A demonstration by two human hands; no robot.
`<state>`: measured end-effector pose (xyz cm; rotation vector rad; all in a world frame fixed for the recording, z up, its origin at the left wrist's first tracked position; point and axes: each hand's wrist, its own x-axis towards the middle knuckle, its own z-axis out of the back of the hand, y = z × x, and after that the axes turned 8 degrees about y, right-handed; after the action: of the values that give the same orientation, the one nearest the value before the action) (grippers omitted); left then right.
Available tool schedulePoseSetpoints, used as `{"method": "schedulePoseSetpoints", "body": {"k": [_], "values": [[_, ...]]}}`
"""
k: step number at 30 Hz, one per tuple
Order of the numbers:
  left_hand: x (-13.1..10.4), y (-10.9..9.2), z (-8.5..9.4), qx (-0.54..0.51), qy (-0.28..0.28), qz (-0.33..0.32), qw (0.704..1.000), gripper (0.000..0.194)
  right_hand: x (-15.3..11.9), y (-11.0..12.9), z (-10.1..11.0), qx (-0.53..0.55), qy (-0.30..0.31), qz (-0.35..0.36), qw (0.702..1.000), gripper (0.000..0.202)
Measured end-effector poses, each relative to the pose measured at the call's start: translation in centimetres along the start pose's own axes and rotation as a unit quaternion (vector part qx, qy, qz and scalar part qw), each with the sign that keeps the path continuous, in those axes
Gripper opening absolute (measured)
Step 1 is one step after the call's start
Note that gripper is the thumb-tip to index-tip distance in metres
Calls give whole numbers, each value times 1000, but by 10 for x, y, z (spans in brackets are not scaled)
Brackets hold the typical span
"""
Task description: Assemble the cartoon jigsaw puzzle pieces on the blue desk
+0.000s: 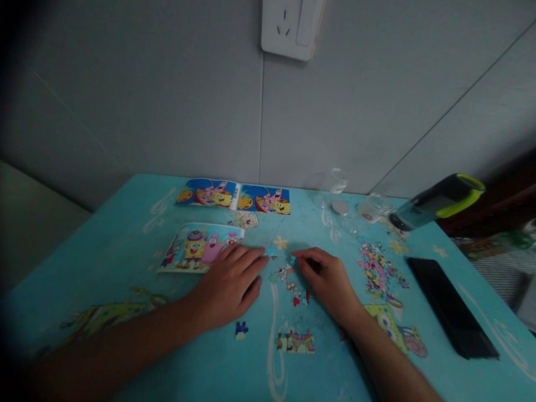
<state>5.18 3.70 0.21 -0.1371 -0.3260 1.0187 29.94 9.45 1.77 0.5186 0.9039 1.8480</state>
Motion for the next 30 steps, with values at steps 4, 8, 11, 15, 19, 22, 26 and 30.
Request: {"method": "schedulePoseSetpoints", "body": {"k": [4,8,11,15,19,22,26,30], "values": [[0,0,0,-2,2,0,1000,36,0,-1,-2,15,6,-23,1000,24],[0,0,-2,-5,11,3,1000,37,-1,-3,-3,23,14,-39,999,26],[0,1,-2,-4,13,1,1000,38,0,-4,2,8,-15,-29,999,27],[0,3,-2,-5,15,-1,1000,38,0,-9,19,-23,-79,-18,996,27],[-1,3,-1,-10,13,-3,1000,38,-1,-17,36,-36,-101,-19,994,27],[-1,3,-3,-10,15,-1,1000,38,-2,-20,43,-45,-92,-28,994,27],[-2,4,-4,-6,16,3,1000,38,-2,-19,44,-46,-70,-35,996,28],[-2,4,-4,-6,10,-6,1000,38,0,-16,42,-39,-40,-43,998,31]]}}
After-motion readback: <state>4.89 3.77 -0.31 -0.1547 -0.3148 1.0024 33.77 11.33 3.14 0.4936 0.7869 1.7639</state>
